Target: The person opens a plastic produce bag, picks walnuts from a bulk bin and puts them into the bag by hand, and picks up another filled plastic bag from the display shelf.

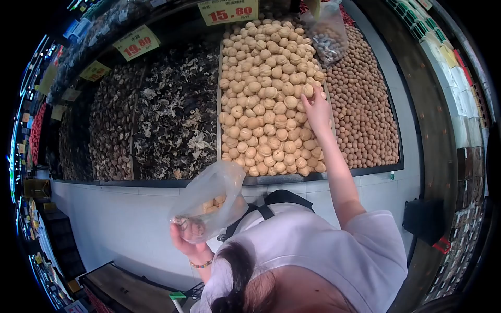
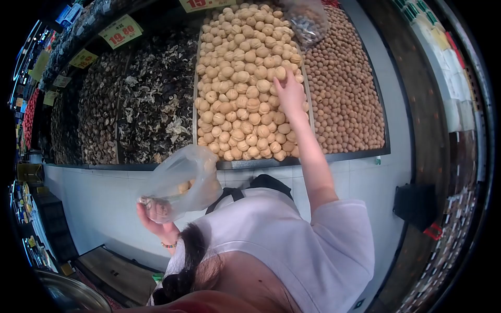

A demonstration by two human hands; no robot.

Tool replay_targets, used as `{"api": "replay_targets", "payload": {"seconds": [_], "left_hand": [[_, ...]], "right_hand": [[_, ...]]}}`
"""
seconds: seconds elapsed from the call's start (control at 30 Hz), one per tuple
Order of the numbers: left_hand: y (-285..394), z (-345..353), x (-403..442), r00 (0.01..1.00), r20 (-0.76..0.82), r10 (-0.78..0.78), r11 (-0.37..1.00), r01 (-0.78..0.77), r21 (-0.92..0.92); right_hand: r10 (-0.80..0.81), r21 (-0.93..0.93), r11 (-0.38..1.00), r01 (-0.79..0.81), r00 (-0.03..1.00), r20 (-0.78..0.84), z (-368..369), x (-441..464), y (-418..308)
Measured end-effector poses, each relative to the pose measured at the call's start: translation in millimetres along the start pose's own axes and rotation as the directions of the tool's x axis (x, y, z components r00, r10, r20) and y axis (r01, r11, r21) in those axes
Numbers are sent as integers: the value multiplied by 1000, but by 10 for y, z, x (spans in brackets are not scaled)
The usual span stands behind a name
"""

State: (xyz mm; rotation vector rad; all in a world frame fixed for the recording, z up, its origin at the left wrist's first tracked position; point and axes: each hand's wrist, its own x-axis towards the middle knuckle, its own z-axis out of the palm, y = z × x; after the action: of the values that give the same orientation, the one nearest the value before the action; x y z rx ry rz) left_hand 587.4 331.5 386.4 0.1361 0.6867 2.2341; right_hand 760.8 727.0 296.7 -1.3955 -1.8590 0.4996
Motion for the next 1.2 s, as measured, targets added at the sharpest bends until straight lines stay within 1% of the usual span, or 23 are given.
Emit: {"api": "replay_targets", "payload": {"seconds": [0.03, 0.07, 0.1, 0.17, 0.2, 0.23, 0.3, 0.33, 0.4, 0.43, 0.47, 0.53, 0.57, 0.6, 0.7, 0.8, 0.9, 0.93, 1.0, 1.03, 1.07, 1.1, 1.2], "left_hand": [[-18, 22, -16, 998, 64, 0, 1000, 1, -8], [-67, 68, -69, 994, -87, 66, 998, -64, 29], [-106, 143, -96, 963, -233, 137, 990, -122, 76], [-108, 131, -107, 995, -25, 94, 996, -94, 2], [-128, 159, -118, 994, -22, 109, 994, -109, 15], [-149, 202, -123, 992, -20, 125, 992, -124, 29], [-214, 331, -183, 949, -218, 229, 967, -196, 164], [-228, 334, -188, 965, -174, 199, 977, -180, 118], [-243, 304, -173, 986, -74, 148, 989, -146, 30], [-283, 274, -188, 978, -96, 184, 982, -180, 51], [-345, 230, -220, 968, -116, 222, 974, -215, 71], [-372, 261, -199, 964, -131, 232, 971, -221, 91], [-351, 303, -183, 971, -130, 202, 977, -191, 90], [-334, 330, -191, 976, -133, 169, 983, -158, 90], [-295, 182, -192, 994, 85, 73, 994, -66, -88], [-375, 343, -219, 972, -144, 186, 968, -156, 194], [-397, 392, -223, 973, -132, 192, 967, -164, 194], [-395, 379, -215, 980, -82, 181, 969, -163, 185], [-371, 328, -213, 987, 18, 157, 973, -158, 171], [-368, 305, -221, 987, 6, 159, 972, -158, 175], [-368, 285, -226, 987, -6, 162, 971, -159, 179], [-365, 290, -223, 986, -16, 166, 970, -161, 183], [-390, 433, -235, 973, -140, 185, 973, -161, 165]], "right_hand": [[-10, -53, 999, 10, 1000, 8, 16, 20, -27], [35, -44, 998, -33, 998, 50, -9, 54, -48], [13, -14, 1000, -13, 999, 29, -76, 78, -106], [-29, 47, 998, 30, 999, -18, -166, 119, -196], [-78, 15, 997, 80, 990, -113, -162, 156, -233], [-86, 106, 990, 96, 992, -96, -161, 199, -284], [-101, 281, 953, 114, 993, -61, -186, 273, -445], [-26, 278, 961, 2, 996, 83, -213, 301, -545], [-266, 80, 961, 264, 964, 11, -28, 373, -498], [-386, -23, 922, 386, 922, -12, 95, 407, -455], [-367, -77, 923, 378, 922, 126, 187, 436, -362], [-332, -59, 936, 347, 927, 175, 208, 468, -334], [-314, -53, 942, 331, 927, 206, 217, 474, -319], [-289, -62, 950, 308, 935, 206, 204, 474, -335], [-222, 93, 972, 213, 971, 93, 167, 491, -440], [-178, 329, 934, 138, 979, 95, 76, 458, -585], [-429, 272, 853, 445, 896, -116, 282, 307, -535], [-456, 222, 875, 431, 887, 75, 331, 237, -500], [-547, 32, 836, 548, 827, 131, 407, 128, -467], [-586, -61, 797, 601, 794, 165, 436, 97, -460], [-550, -32, 819, 572, 800, 240, 446, 98, -431], [-550, -35, 818, 573, 800, 238, 439, 99, -439], [-545, -47, 824, 565, 812, 210, 365, 66, -476]]}}
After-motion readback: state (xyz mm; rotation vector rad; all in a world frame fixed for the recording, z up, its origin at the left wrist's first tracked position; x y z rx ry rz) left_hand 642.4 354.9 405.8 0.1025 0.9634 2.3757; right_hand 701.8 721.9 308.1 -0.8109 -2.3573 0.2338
